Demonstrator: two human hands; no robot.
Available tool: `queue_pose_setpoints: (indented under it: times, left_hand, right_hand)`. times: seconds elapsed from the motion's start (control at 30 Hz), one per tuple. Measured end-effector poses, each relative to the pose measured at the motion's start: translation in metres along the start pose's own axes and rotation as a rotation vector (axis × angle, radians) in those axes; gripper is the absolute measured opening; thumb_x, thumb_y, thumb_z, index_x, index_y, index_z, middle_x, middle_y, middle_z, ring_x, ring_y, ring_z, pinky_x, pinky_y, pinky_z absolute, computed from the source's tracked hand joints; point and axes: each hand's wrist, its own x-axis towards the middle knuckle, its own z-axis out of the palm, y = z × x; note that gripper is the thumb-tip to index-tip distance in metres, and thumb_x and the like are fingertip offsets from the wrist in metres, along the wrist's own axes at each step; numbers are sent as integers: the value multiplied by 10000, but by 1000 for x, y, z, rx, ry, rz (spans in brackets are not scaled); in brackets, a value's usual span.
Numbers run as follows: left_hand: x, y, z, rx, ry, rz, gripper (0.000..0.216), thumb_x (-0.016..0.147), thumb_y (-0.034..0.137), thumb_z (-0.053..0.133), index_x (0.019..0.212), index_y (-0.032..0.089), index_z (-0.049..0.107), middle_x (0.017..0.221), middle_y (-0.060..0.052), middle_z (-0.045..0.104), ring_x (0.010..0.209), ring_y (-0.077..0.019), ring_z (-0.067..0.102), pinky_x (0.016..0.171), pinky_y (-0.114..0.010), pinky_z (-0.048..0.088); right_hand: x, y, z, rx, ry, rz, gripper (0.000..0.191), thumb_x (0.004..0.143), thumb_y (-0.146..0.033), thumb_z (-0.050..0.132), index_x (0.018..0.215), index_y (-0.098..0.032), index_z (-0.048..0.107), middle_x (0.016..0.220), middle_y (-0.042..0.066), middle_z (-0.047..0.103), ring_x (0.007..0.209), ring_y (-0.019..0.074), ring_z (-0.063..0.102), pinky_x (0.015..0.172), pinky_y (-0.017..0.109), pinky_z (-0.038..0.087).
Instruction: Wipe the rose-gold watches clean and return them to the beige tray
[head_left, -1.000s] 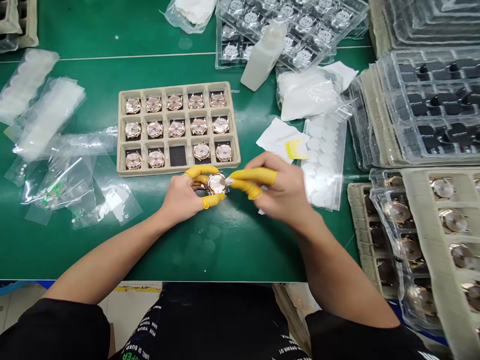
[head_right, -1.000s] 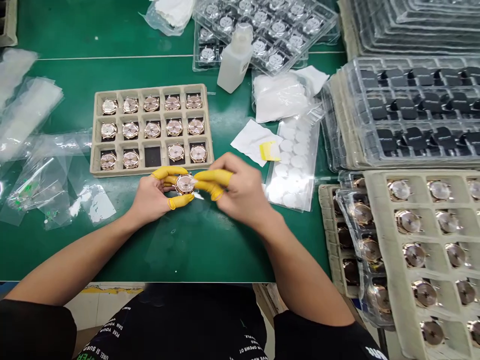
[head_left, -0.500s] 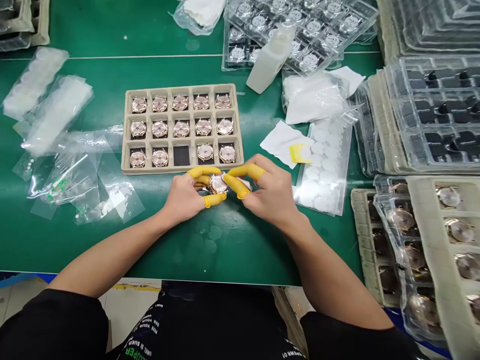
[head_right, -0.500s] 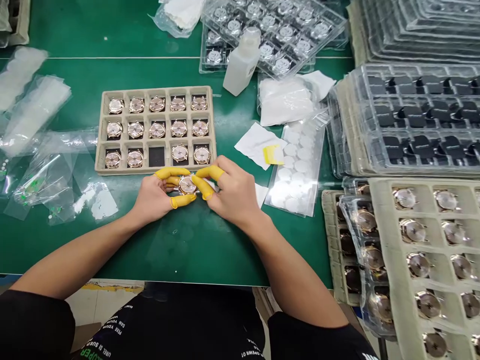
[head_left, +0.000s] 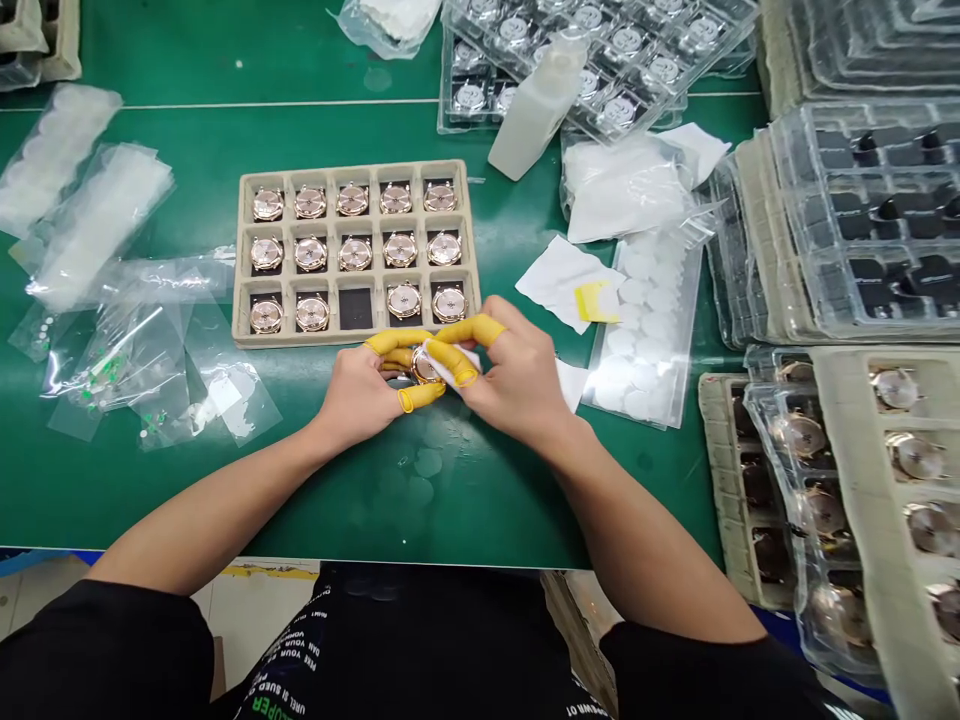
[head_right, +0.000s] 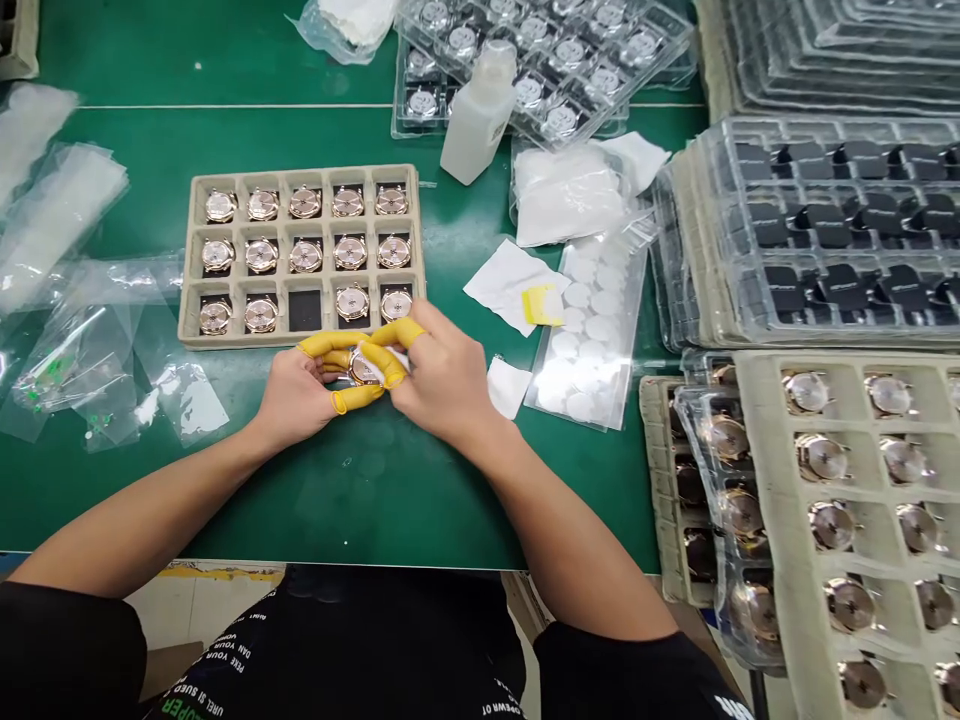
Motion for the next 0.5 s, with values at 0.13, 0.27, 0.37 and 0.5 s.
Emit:
queue_pose_setpoints:
  times: [0.13,0.27,0.37,0.5]
  left_hand:
    - [0,0,0,-13,17,-27,556,624,221,910,1151,175,738,1026,-65,797,938,-222,773,888,-331,651]
    - [-1,-2,-1,19,30,-27,573,619,267,931,1148,173,731,994,-58,797,912,-220,774,882,-340,658]
    - [-1,-2,-1,30,34,-28,595,617,297,943,1158,176,726,1049,-69,795,946,-226,774,895,-342,660]
    - [0,0,0,16,52,-38,585,605,289,948,1136,175,730,984,-55,794,919,-225,776,871,-339,664]
  right_hand:
    - [-1,1,2,30,-37,-21,117,977,-280,626,911,-199,679,779,30,521,705,166,514,605,301,377]
    - [-3,1,8,-16,33,33,160,987,-322,616,905,-197,674,795,38,522,708,166,510,620,310,384]
    - [-5,1,13,-11,16,-24,151,996,-319,603,931,-207,680,786,37,529,702,166,517,601,306,377]
    - [-3,13,5,-197,54,54,207,1015,-380,586,963,-213,695,849,68,578,730,185,542,601,319,397]
